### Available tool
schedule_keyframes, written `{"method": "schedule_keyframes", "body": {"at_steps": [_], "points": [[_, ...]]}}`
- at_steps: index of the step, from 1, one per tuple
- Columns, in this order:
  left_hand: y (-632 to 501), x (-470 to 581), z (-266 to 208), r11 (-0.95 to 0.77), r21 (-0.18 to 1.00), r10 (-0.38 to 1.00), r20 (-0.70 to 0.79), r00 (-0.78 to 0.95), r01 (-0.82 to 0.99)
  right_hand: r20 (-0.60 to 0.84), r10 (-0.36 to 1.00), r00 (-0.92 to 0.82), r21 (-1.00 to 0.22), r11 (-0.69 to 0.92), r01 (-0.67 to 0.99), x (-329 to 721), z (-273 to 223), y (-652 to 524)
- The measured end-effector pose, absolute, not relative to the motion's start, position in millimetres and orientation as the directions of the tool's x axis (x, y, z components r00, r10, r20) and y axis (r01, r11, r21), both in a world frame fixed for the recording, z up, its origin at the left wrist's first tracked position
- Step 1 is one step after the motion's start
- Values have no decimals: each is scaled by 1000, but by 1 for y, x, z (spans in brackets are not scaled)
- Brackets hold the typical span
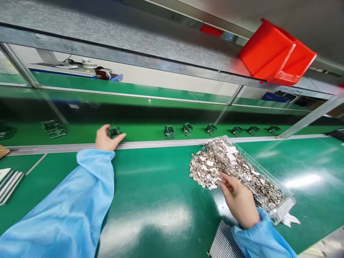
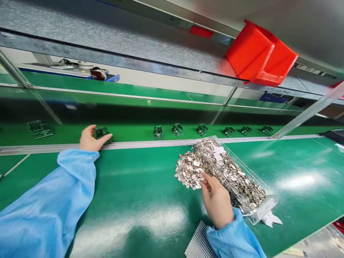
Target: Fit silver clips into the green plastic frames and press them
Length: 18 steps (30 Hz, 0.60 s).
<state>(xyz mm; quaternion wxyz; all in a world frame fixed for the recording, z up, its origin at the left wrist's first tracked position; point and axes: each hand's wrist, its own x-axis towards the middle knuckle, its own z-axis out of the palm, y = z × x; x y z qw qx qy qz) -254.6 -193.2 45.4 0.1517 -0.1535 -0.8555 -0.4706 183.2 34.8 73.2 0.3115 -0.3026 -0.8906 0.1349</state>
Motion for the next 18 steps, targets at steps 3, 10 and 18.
{"method": "schedule_keyframes", "body": {"at_steps": [3, 10, 18], "points": [[-198, -198, 37, 427, 710, 368, 429, -825, 560, 385, 601, -700, -541, 762, 356, 191, 88, -11], [-238, -101, 30, 410, 708, 630, 237, -739, 576, 205, 645, -736, -847, 494, 197, 209, 104, -93], [-250, -87, 38, 409, 644, 799, 89, -595, 646, -22, 663, -749, -998, -61, -24, 234, 90, -129]]}}
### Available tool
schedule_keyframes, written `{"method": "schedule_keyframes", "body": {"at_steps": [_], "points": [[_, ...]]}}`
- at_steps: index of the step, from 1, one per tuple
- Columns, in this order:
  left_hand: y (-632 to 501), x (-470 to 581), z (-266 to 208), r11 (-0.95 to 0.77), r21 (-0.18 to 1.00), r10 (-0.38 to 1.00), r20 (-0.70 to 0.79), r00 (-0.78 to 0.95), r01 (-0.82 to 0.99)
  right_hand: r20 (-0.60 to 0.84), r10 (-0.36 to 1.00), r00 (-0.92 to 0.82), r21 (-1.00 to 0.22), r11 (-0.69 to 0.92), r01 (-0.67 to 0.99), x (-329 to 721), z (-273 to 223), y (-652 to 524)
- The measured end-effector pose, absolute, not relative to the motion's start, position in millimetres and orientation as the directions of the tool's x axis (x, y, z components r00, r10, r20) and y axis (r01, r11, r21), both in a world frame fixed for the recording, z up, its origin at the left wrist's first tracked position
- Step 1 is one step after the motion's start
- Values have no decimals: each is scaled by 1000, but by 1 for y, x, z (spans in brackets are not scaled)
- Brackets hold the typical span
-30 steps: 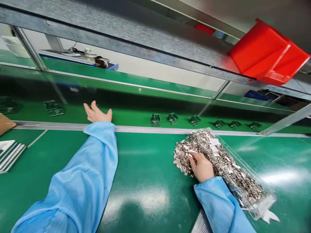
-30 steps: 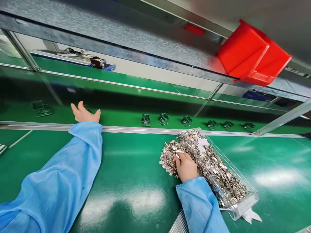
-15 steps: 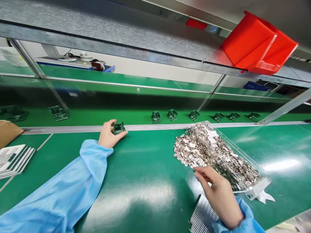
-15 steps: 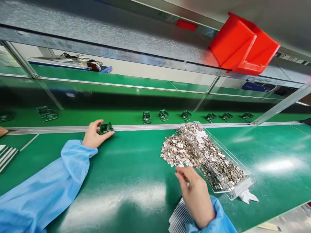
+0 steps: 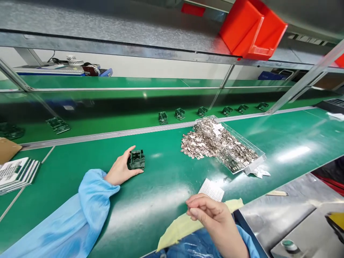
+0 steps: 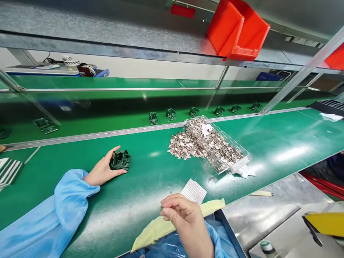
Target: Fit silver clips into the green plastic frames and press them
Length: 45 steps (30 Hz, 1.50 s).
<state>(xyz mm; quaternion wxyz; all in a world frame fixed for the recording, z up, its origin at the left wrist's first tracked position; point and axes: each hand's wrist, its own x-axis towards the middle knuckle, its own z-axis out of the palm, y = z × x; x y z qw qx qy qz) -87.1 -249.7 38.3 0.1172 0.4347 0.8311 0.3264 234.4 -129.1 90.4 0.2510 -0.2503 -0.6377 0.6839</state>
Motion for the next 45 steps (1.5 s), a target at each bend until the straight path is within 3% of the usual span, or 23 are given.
{"method": "schedule_keyframes", "body": {"at_steps": [5, 10, 16, 22, 26, 31, 45], "points": [[-248, -36, 31, 214, 812, 762, 210, -613, 544, -61, 665, -744, -978, -187, -87, 237, 75, -142], [-244, 48, 29, 18, 973, 768, 134, -626, 231, -168, 751, -638, -949, -299, -101, 231, 69, -148], [-241, 90, 30, 57, 998, 869, -53, -492, -6, -207, 806, -555, -965, -261, -19, 231, 59, -155], [-239, 89, 36, 30, 994, 888, -73, -453, -103, 25, 840, -542, -999, 44, 22, 229, 56, -159], [-240, 90, 40, -3, 984, 914, -68, -400, -176, -3, 880, -476, -1000, 3, 11, 221, 53, -167], [-245, 90, 37, -41, 978, 943, -30, -331, -207, -49, 901, -432, -997, -71, -35, 211, 47, -175], [-249, 87, 28, -80, 995, 962, 61, -268, -62, -7, 923, -386, -1000, 5, 31, 210, 48, -182]]}}
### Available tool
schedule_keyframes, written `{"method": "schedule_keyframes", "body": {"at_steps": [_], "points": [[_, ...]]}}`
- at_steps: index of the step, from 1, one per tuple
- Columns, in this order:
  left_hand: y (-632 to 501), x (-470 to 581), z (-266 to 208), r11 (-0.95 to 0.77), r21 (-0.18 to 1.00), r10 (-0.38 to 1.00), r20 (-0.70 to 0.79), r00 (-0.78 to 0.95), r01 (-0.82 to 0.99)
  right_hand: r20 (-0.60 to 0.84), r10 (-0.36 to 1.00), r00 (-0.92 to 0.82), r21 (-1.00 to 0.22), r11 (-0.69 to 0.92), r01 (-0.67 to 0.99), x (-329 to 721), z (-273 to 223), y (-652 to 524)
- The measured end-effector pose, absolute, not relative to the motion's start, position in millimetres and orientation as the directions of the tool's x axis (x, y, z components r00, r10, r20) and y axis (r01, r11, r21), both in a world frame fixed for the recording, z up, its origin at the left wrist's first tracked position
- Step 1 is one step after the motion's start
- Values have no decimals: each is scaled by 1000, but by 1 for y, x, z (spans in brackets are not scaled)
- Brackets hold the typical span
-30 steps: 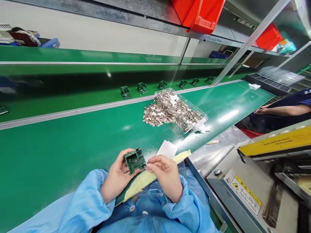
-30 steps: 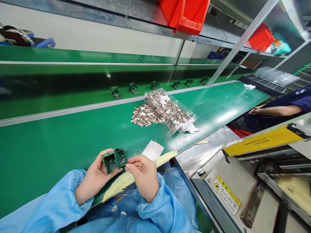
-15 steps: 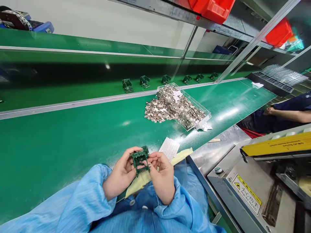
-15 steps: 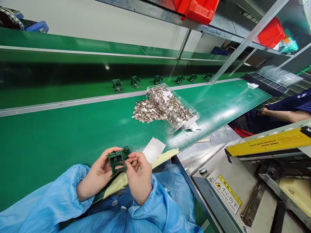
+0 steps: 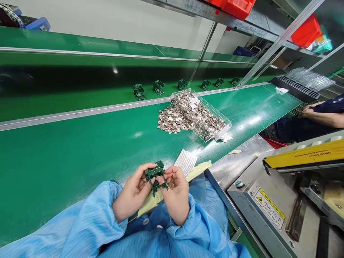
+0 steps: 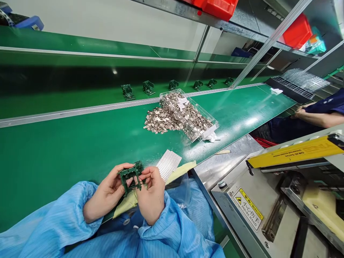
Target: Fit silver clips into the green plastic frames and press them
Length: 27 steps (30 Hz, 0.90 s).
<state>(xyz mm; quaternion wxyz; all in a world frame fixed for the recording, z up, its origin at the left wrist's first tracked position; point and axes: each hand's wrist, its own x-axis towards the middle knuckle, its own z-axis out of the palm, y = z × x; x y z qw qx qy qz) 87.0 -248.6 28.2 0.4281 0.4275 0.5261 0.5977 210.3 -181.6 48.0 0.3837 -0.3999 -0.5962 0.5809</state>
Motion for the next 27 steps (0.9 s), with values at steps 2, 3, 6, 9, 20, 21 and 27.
{"method": "schedule_keyframes", "body": {"at_steps": [2, 3, 6, 9, 20, 21, 27], "points": [[-248, 88, 28, -83, 994, 960, 62, -273, -64, -2, 922, -386, -1000, 4, 15, 211, 48, -182], [-248, 88, 29, -83, 994, 959, 60, -276, -73, 1, 922, -386, -1000, 4, 7, 211, 49, -182], [-246, 89, 32, -82, 990, 961, 47, -274, -119, 16, 925, -381, -1000, 13, -10, 213, 48, -182], [-246, 89, 32, -64, 993, 963, 35, -266, -102, 58, 927, -371, -998, 62, -2, 215, 47, -182], [-252, 86, 28, 35, 979, 973, 12, -229, 200, 113, 931, -346, -994, 108, -32, 216, 42, -190], [-252, 87, 29, 37, 980, 973, 8, -231, 193, 155, 930, -333, -987, 164, -1, 216, 40, -192], [-252, 90, 32, 51, 992, 960, -18, -278, 111, 115, 942, -316, -993, 113, -25, 215, 36, -197]]}}
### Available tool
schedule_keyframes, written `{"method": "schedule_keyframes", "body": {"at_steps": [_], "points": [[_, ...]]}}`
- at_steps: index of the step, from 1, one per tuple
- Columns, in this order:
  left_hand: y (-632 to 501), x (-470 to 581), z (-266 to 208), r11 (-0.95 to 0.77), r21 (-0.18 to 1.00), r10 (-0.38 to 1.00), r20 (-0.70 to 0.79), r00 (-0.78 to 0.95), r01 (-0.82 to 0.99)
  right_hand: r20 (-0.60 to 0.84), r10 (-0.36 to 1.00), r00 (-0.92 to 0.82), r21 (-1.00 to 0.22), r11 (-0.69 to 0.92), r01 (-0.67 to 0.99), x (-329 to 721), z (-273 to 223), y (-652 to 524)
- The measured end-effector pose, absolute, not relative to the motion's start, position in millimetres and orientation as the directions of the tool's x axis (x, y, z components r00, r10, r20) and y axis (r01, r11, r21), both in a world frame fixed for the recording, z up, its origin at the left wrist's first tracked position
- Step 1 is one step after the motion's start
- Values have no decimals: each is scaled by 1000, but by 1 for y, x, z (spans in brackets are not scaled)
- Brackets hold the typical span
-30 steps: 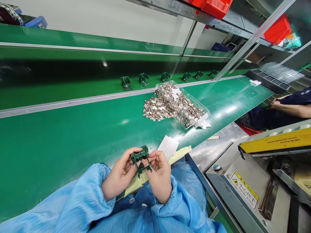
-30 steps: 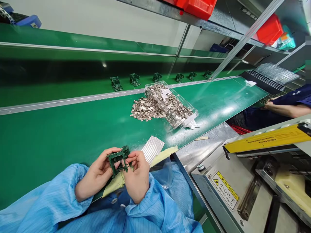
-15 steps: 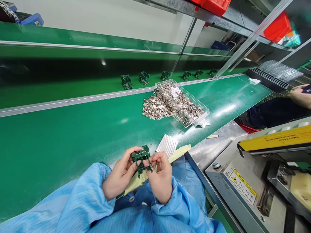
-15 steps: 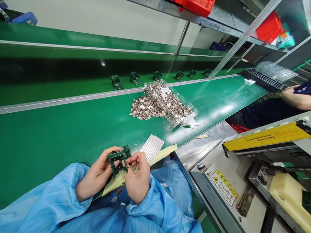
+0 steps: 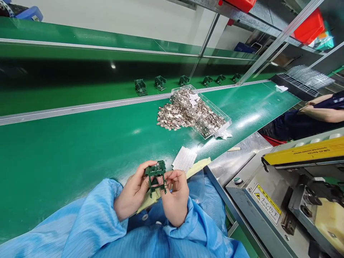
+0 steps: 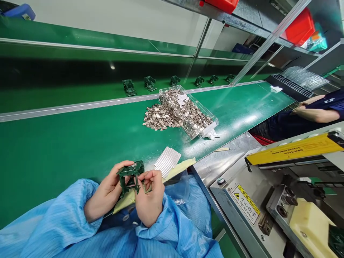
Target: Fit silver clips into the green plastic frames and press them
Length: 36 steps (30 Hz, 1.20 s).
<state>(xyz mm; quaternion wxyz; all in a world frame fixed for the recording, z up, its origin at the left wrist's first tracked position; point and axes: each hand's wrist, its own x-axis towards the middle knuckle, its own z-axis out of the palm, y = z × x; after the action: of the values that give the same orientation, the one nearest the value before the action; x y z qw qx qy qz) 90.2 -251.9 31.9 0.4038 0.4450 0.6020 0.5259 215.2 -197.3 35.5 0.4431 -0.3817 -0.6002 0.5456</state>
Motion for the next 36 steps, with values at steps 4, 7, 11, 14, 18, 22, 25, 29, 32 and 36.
{"method": "schedule_keyframes", "body": {"at_steps": [4, 7, 11, 14, 18, 22, 25, 29, 32, 36], "points": [[-251, 93, 31, 55, 997, 957, -39, -287, 47, 5, 948, -320, -992, -36, -122, 212, 35, -197], [-250, 95, 31, 43, 999, 943, -35, -330, 17, 18, 955, -296, -998, -2, -67, 212, 32, -198], [-250, 98, 31, 38, 999, 927, -39, -373, -8, 55, 950, -309, -998, 64, 20, 216, 30, -199], [-250, 99, 31, 49, 998, 920, -55, -388, -25, 65, 944, -324, -995, 84, 48, 217, 30, -200], [-252, 99, 32, 66, 998, 923, -70, -379, -25, 17, 947, -322, -999, 32, 41, 215, 31, -198], [-251, 99, 35, 84, 995, 923, -96, -372, -47, -41, 945, -324, -999, -50, -20, 212, 35, -194], [-250, 99, 36, 95, 993, 919, -115, -377, -72, -66, 943, -326, -994, -91, -61, 210, 41, -192], [-251, 97, 35, 86, 993, 934, -110, -340, -83, -90, 939, -333, -985, -133, -109, 211, 47, -189], [-251, 96, 35, 78, 992, 950, -105, -296, -102, -93, 938, -335, -985, -135, -104, 215, 47, -190], [-249, 96, 38, 54, 975, 964, -107, -243, -217, -24, 952, -304, -998, -38, -40, 220, 40, -196]]}}
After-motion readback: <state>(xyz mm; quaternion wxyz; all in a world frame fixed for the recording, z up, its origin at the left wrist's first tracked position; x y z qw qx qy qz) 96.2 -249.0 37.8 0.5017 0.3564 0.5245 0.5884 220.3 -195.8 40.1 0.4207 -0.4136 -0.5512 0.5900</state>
